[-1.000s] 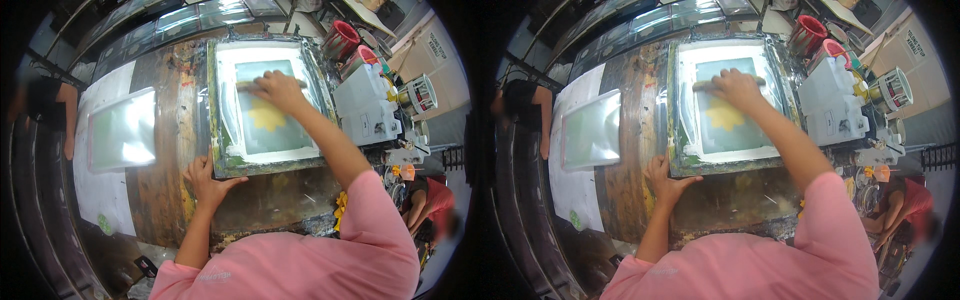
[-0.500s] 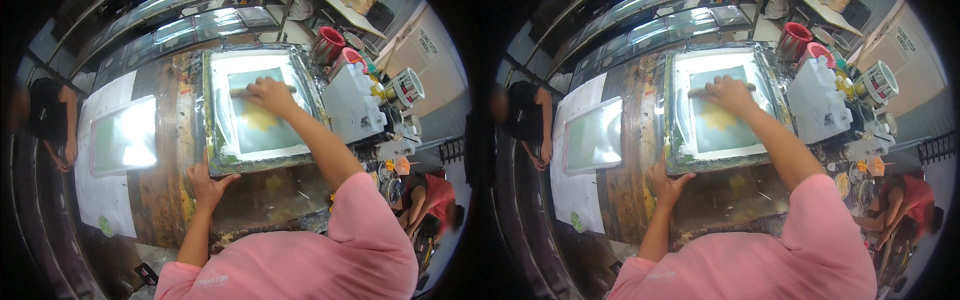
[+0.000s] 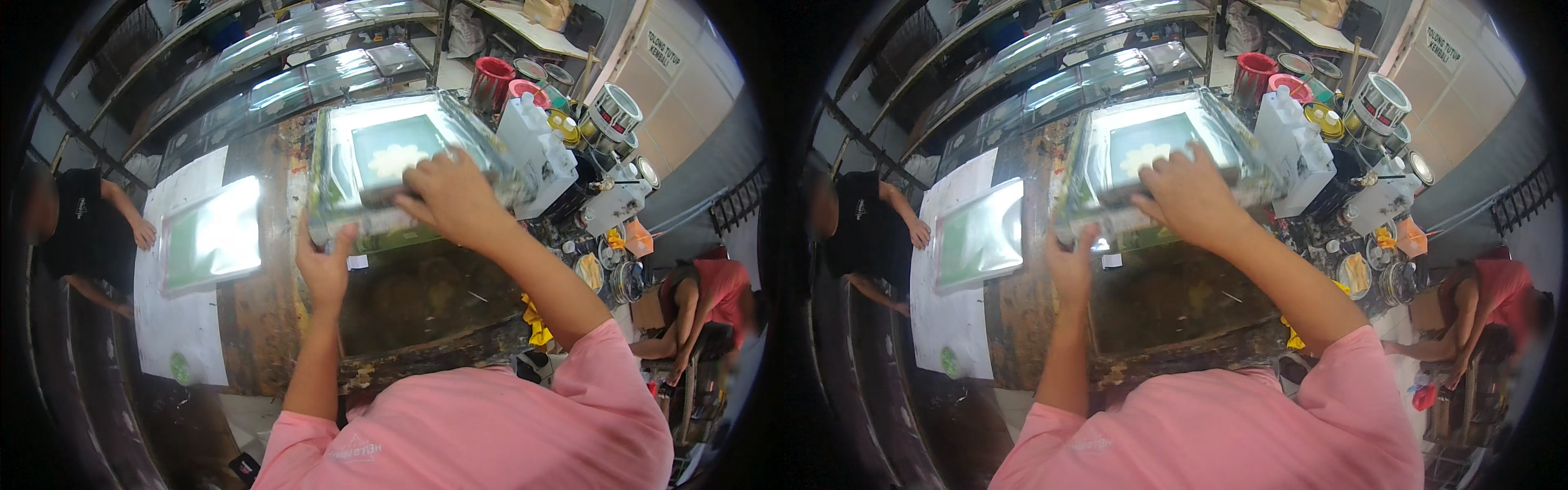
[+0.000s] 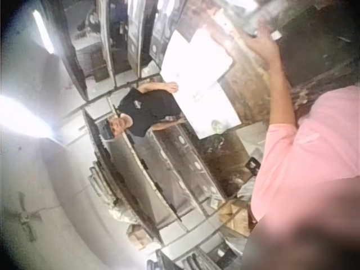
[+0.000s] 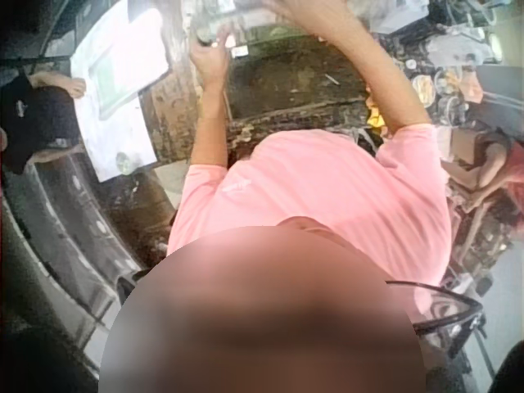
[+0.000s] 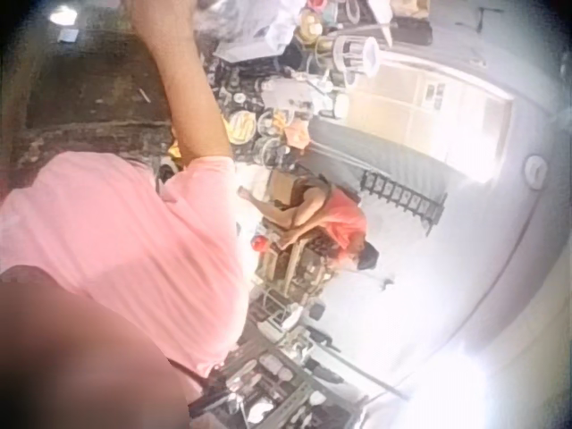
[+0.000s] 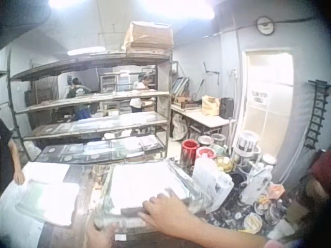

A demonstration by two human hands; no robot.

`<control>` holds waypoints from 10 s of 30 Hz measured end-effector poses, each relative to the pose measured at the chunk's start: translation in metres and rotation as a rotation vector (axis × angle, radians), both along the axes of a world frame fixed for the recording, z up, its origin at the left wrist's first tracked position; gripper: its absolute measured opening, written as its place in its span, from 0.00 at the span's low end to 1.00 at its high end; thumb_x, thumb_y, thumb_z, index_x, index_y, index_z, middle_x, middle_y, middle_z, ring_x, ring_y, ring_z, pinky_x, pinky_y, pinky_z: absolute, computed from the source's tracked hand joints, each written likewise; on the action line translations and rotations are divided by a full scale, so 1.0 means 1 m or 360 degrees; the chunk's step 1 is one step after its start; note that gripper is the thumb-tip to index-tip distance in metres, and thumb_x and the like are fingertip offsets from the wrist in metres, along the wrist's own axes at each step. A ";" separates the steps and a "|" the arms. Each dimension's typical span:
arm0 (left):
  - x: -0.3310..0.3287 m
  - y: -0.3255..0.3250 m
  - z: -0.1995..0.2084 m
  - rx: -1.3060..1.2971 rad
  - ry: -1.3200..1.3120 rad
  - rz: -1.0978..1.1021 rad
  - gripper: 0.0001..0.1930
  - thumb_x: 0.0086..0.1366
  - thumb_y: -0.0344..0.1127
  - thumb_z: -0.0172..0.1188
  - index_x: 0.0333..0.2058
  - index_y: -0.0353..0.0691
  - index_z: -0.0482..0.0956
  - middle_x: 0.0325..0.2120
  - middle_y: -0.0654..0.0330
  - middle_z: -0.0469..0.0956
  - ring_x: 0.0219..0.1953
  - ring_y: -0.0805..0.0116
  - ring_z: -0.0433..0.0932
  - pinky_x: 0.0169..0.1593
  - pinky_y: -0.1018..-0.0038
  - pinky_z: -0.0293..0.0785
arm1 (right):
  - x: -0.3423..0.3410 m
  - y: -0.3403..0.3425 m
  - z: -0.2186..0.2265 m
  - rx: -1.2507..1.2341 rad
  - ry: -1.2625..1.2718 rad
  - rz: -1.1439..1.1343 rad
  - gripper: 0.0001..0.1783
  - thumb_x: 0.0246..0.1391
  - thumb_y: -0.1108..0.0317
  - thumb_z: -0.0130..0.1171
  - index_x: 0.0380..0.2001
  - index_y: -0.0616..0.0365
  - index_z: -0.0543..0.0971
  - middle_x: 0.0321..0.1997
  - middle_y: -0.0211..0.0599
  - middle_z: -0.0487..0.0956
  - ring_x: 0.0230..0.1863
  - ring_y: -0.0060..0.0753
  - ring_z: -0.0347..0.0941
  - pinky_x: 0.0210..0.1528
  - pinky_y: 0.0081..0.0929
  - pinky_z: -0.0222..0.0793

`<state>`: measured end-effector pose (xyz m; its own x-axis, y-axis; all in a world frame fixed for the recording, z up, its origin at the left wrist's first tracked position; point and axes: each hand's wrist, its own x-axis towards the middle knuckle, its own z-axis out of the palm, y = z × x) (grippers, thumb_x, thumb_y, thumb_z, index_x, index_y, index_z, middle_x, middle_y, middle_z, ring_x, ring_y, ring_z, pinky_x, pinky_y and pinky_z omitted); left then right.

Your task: The person repeatedly applies ink to a screen-printing frame and uses a squeegee to pull the ink across the mesh onto a sheet below. The person lifts the frame, repositions it, and repeats the squeegee stroke multiple times. Another person works at a nearby station in the background.

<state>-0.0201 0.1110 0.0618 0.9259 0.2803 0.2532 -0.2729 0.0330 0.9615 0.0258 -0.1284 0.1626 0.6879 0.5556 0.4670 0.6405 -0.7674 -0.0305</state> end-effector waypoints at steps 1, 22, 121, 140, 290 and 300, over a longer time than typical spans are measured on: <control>0.007 0.000 0.014 -0.0004 -0.0050 0.0013 0.54 0.61 0.51 0.80 0.74 0.27 0.59 0.55 0.50 0.77 0.62 0.57 0.73 0.68 0.60 0.67 | 0.006 0.005 0.013 0.0035 -0.0181 -0.0087 0.21 0.64 0.48 0.62 0.38 0.57 0.80 0.36 0.42 0.81 0.42 0.48 0.78 0.55 0.49 0.66; 0.046 0.019 0.008 0.1508 0.0105 0.0296 0.31 0.75 0.50 0.62 0.65 0.29 0.76 0.67 0.41 0.75 0.77 0.45 0.63 0.79 0.36 0.26 | 0.109 0.032 0.144 0.0247 -0.0364 -0.0235 0.30 0.65 0.44 0.54 0.25 0.61 0.84 0.29 0.51 0.85 0.35 0.54 0.82 0.47 0.50 0.67; -0.024 0.021 -0.061 0.1830 0.0519 0.0239 0.55 0.36 0.75 0.81 0.56 0.39 0.84 0.50 0.55 0.75 0.57 0.51 0.71 0.66 0.53 0.58 | -0.021 0.001 -0.084 -0.0075 0.0850 -0.0056 0.21 0.63 0.46 0.65 0.42 0.53 0.86 0.39 0.44 0.84 0.44 0.55 0.80 0.44 0.50 0.76; -0.023 0.029 -0.078 0.1654 0.0160 0.0200 0.67 0.35 0.73 0.82 0.70 0.34 0.72 0.36 0.60 0.78 0.44 0.59 0.73 0.56 0.59 0.60 | 0.272 0.014 -0.086 -0.0236 0.0626 0.0012 0.37 0.64 0.29 0.55 0.47 0.53 0.88 0.43 0.42 0.89 0.49 0.54 0.84 0.51 0.50 0.79; -0.019 0.022 -0.048 0.1543 0.0502 0.0133 0.49 0.41 0.64 0.86 0.58 0.38 0.82 0.48 0.53 0.80 0.55 0.54 0.77 0.60 0.54 0.69 | 0.000 -0.004 -0.054 -0.0078 0.1014 -0.0009 0.21 0.65 0.44 0.62 0.42 0.49 0.89 0.42 0.45 0.83 0.46 0.56 0.79 0.47 0.52 0.75; -0.021 0.027 -0.074 0.1761 0.0311 0.0220 0.56 0.30 0.73 0.82 0.56 0.42 0.84 0.41 0.59 0.73 0.50 0.56 0.71 0.60 0.56 0.58 | 0.038 0.003 -0.135 -0.0026 0.0412 -0.0026 0.23 0.57 0.49 0.70 0.49 0.53 0.84 0.40 0.37 0.81 0.43 0.46 0.79 0.40 0.43 0.78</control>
<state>-0.0415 0.1378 -0.0118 0.9552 0.0953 0.2800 -0.0499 -0.8811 0.4703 0.0638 -0.1252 0.0280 0.7922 0.5496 0.2653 0.6007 -0.7792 -0.1793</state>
